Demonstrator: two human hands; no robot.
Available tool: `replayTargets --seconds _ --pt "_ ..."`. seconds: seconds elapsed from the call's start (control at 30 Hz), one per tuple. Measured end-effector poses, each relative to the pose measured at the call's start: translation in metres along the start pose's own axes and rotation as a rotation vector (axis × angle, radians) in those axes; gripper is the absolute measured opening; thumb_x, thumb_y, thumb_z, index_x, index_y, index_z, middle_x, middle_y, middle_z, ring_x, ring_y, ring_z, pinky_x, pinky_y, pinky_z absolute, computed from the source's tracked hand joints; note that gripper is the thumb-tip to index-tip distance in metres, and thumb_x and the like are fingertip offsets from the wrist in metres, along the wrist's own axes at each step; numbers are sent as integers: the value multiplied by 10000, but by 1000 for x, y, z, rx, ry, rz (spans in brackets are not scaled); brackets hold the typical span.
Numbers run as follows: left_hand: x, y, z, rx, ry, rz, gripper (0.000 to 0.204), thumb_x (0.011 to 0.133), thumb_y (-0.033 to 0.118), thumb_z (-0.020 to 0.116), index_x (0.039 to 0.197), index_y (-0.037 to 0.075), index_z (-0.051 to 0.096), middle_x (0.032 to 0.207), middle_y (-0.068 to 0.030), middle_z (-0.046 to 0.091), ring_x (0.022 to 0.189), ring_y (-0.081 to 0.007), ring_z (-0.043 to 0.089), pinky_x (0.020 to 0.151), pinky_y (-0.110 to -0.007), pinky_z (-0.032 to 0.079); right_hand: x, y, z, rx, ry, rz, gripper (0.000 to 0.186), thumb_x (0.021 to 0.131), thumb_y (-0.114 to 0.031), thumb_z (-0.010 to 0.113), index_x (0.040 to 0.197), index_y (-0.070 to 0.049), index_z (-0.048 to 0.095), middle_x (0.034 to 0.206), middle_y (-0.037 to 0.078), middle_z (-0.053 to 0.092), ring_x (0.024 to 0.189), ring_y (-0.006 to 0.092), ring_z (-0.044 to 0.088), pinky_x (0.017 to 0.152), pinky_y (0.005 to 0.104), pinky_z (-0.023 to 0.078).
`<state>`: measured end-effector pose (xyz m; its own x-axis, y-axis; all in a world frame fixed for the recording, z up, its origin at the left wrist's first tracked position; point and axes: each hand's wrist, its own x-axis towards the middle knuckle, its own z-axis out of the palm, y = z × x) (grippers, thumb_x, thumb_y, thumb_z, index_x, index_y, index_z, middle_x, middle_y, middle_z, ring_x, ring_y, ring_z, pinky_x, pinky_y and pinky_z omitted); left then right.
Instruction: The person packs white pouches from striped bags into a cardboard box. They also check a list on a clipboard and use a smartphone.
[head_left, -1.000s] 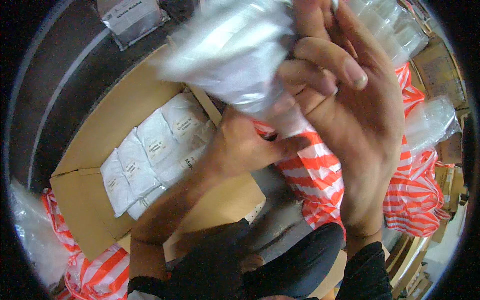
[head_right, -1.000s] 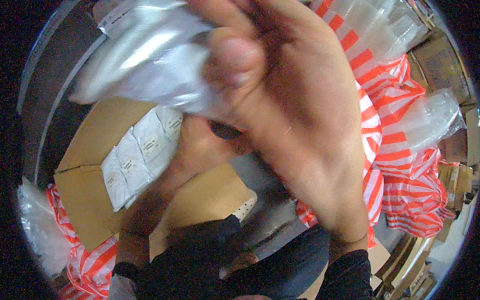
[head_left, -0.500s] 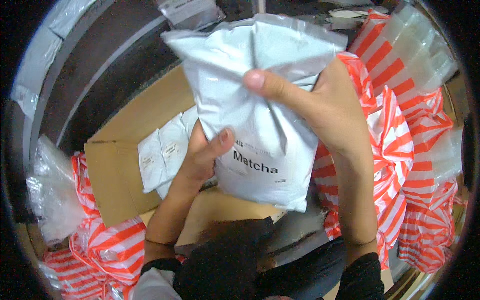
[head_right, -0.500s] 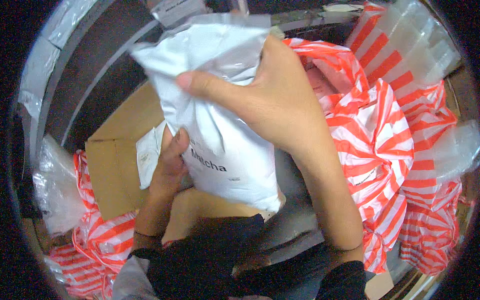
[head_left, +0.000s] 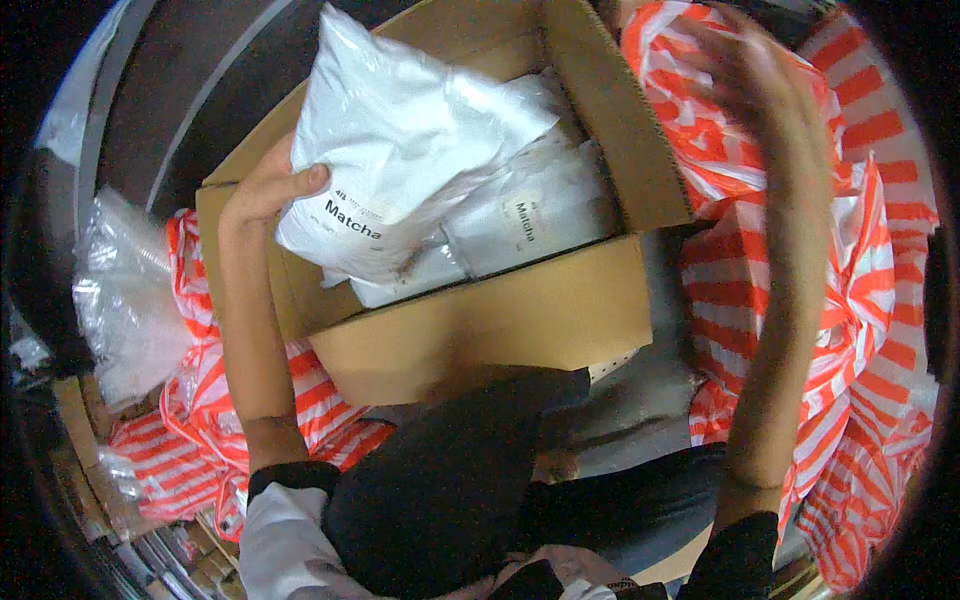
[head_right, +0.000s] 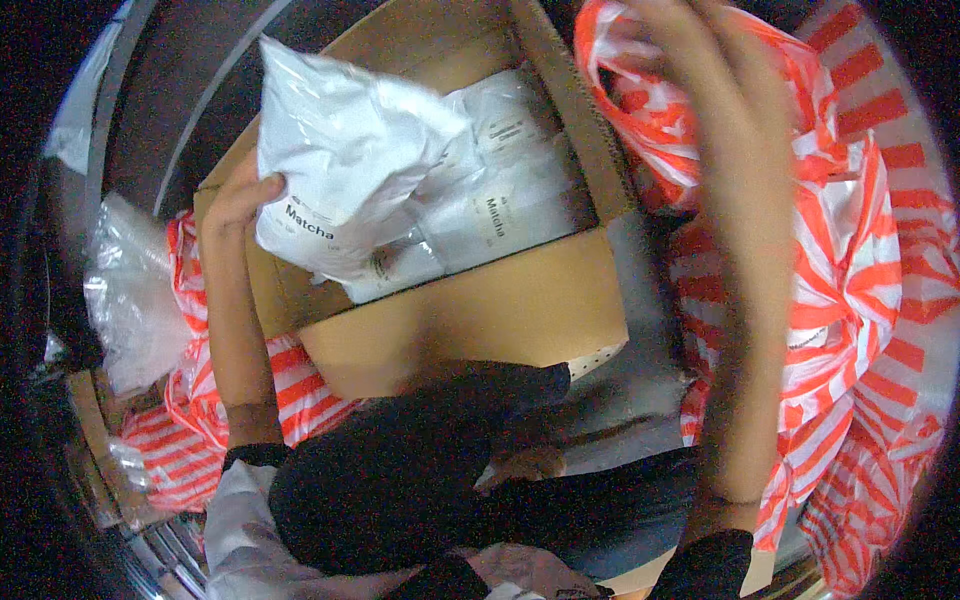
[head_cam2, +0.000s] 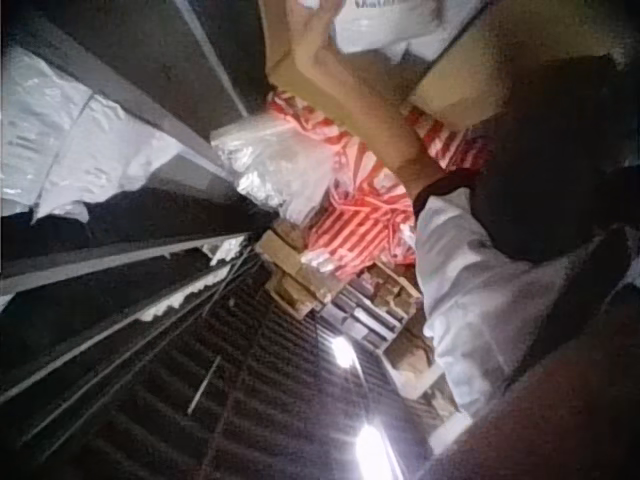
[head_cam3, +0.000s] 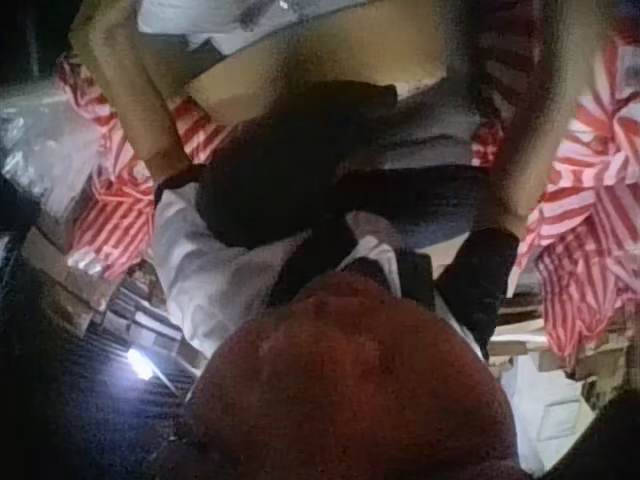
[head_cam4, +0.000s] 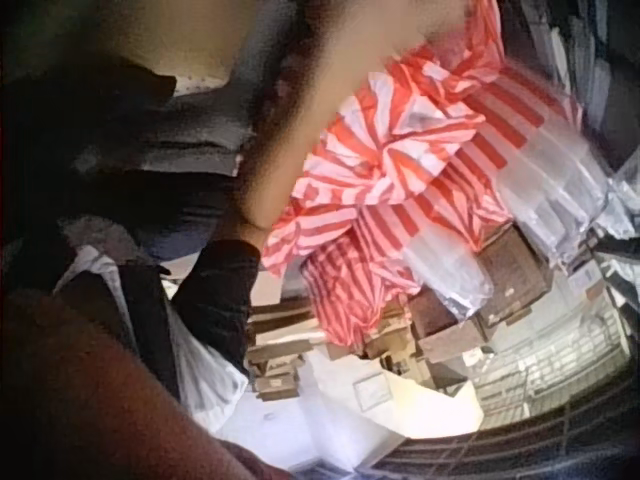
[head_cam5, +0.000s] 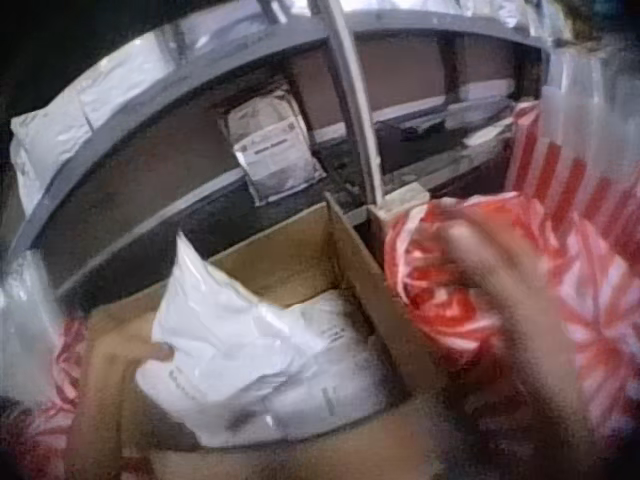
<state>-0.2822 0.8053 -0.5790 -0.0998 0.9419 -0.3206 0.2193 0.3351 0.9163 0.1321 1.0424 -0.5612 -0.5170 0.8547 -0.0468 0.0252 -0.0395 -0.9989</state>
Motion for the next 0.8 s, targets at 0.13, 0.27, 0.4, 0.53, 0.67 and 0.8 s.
replayTargets --seconds 0.13,0.27,0.4,0.53,0.67,0.8 --pt "-9 -42 -34 452 -191 -381 859 751 403 862 1381 -72 523 1326 -150 629 1198 -230 598 1063 -342 445 -56 22 8 -521 56 -438 661 856 -296 801 1377 32 560 1296 187 650 1112 271 663 923 373 529" --pt "13 -148 -28 630 -546 -478 793 741 488 846 1289 -46 638 1198 -120 710 1108 -218 639 1000 -330 471 -75 51 27 -406 -78 -152 554 959 -189 694 1434 28 511 1350 176 625 1224 222 605 1038 357 468" --pt "23 -159 13 616 -522 -539 716 777 534 806 1237 -1 683 1107 -126 742 1035 -228 671 945 -333 491 -75 57 27 -412 -10 -158 486 980 -155 664 1397 60 537 1318 178 644 1190 217 624 1020 328 478" --pt "-2 -155 63 837 -7 -170 571 920 535 646 1202 40 682 1078 -213 720 1024 -340 683 897 -444 516 -76 64 26 -423 96 -303 421 973 -158 650 1324 65 587 1195 210 705 1115 235 675 978 344 496" --pt "-13 -168 92 981 222 -69 444 1028 437 498 1130 33 650 959 -258 688 934 -448 659 824 -537 505 -77 67 23 -366 88 -242 439 973 -177 657 1337 57 582 1232 209 687 1147 236 657 995 342 483" --pt "-11 -174 68 935 207 -180 453 1033 445 476 1136 40 652 907 -276 687 911 -461 660 833 -545 495 -78 55 10 -372 68 -204 438 990 -221 644 1344 33 594 1249 195 682 1146 228 654 992 339 481"
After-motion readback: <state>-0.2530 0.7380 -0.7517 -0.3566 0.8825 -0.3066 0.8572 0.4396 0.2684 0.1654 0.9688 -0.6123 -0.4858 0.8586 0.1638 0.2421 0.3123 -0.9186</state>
